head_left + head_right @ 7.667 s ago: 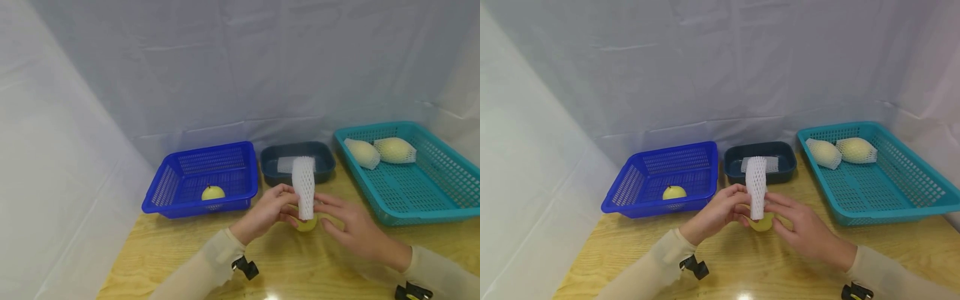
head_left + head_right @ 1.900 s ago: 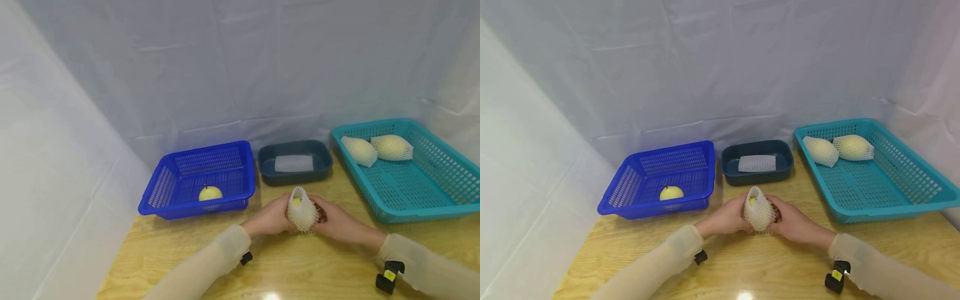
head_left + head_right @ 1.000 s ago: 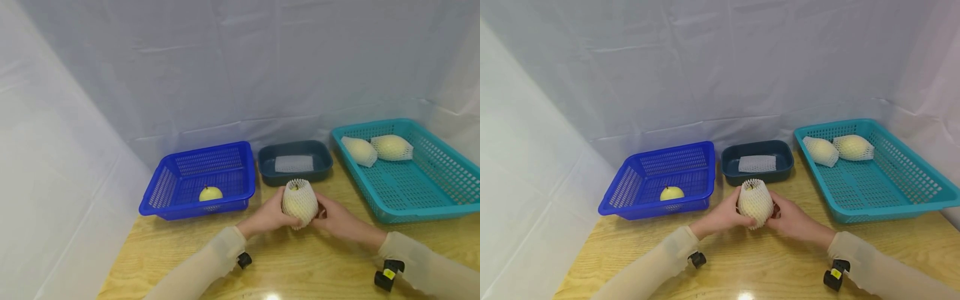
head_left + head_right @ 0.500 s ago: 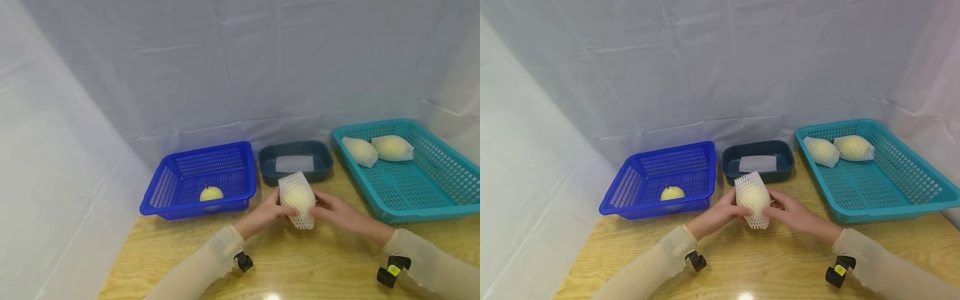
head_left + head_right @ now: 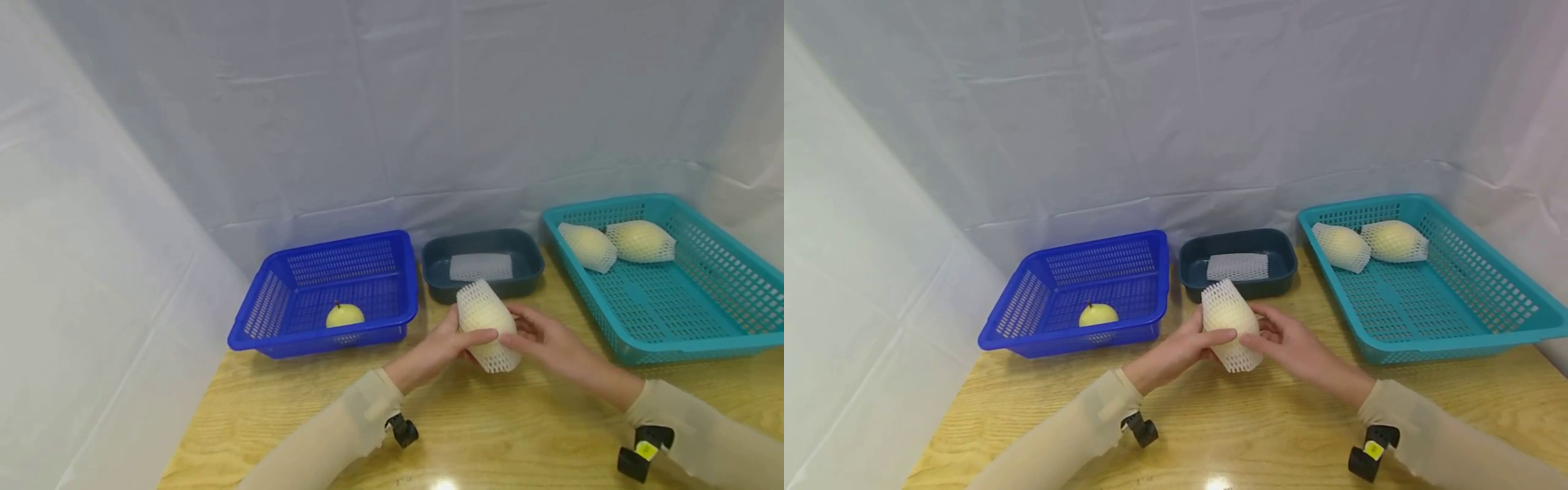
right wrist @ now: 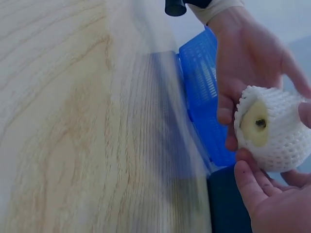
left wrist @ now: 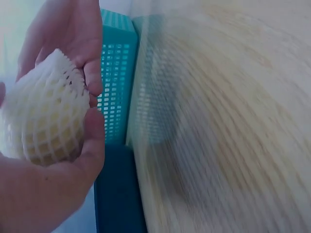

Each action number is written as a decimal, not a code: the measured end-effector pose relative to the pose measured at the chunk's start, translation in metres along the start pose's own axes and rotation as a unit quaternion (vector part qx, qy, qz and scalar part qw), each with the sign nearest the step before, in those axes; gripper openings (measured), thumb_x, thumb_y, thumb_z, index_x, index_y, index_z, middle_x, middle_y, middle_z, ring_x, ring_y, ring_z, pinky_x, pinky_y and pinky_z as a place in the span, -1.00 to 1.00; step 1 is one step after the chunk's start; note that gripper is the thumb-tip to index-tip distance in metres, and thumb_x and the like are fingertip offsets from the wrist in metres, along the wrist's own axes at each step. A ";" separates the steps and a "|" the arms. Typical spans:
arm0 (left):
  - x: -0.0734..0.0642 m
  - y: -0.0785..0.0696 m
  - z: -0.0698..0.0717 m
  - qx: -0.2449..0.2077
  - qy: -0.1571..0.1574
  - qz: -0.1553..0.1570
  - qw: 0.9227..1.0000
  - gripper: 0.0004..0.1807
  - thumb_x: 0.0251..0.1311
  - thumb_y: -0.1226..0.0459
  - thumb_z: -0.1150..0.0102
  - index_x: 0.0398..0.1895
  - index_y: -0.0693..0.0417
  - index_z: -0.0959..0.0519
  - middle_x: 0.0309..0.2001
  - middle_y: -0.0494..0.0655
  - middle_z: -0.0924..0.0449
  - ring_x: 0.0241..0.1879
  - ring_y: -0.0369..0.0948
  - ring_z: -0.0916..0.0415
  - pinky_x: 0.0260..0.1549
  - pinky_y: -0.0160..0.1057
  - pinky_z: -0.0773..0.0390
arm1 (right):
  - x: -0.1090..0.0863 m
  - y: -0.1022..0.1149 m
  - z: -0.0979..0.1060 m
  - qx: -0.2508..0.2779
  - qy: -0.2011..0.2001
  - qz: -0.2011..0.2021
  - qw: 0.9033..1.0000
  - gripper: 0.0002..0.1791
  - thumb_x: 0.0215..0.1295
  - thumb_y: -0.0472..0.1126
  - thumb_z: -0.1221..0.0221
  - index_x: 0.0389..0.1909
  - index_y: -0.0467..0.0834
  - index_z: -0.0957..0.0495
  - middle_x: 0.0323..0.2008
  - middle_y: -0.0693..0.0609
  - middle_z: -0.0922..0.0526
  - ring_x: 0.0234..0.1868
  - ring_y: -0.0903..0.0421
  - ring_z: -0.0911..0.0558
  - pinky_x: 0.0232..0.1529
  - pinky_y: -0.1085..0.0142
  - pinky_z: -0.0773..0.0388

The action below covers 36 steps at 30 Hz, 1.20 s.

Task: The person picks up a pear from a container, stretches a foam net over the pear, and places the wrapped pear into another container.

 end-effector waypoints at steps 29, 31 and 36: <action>0.003 0.000 -0.001 -0.053 -0.041 0.055 0.996 -0.45 0.40 -0.05 0.04 0.17 0.21 -0.46 -0.26 -0.08 -0.53 -0.43 -0.23 -0.51 -0.43 -0.34 -0.56 | 0.005 0.010 0.001 0.106 0.057 -0.096 0.988 -0.31 0.63 0.10 0.19 0.45 -0.39 -0.17 -0.15 -0.12 -0.68 -0.27 0.06 -0.69 -0.19 0.20 -0.66; 0.003 -0.001 -0.001 -0.057 -0.045 0.058 0.996 -0.43 0.40 -0.06 0.04 0.20 0.23 -0.45 -0.23 -0.06 -0.53 -0.41 -0.21 -0.54 -0.40 -0.33 -0.59 | 0.005 0.010 0.001 0.104 0.055 -0.101 0.988 -0.31 0.62 0.11 0.18 0.44 -0.38 -0.19 -0.18 -0.10 -0.67 -0.28 0.06 -0.68 -0.20 0.20 -0.65; 0.002 -0.002 -0.001 -0.071 -0.049 0.062 0.994 -0.43 0.39 -0.04 0.00 0.19 0.25 -0.48 -0.21 -0.03 -0.54 -0.39 -0.19 -0.57 -0.36 -0.31 -0.63 | 0.006 0.011 0.001 0.101 0.050 -0.104 0.988 -0.30 0.62 0.11 0.18 0.45 -0.39 -0.17 -0.19 -0.12 -0.67 -0.29 0.05 -0.67 -0.22 0.19 -0.65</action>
Point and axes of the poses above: each hand's wrist, its own x-axis towards the middle knuckle, its own z-axis out of the back of the hand, y = z × x, the point moved 2 cm from there along x, towards the middle knuckle
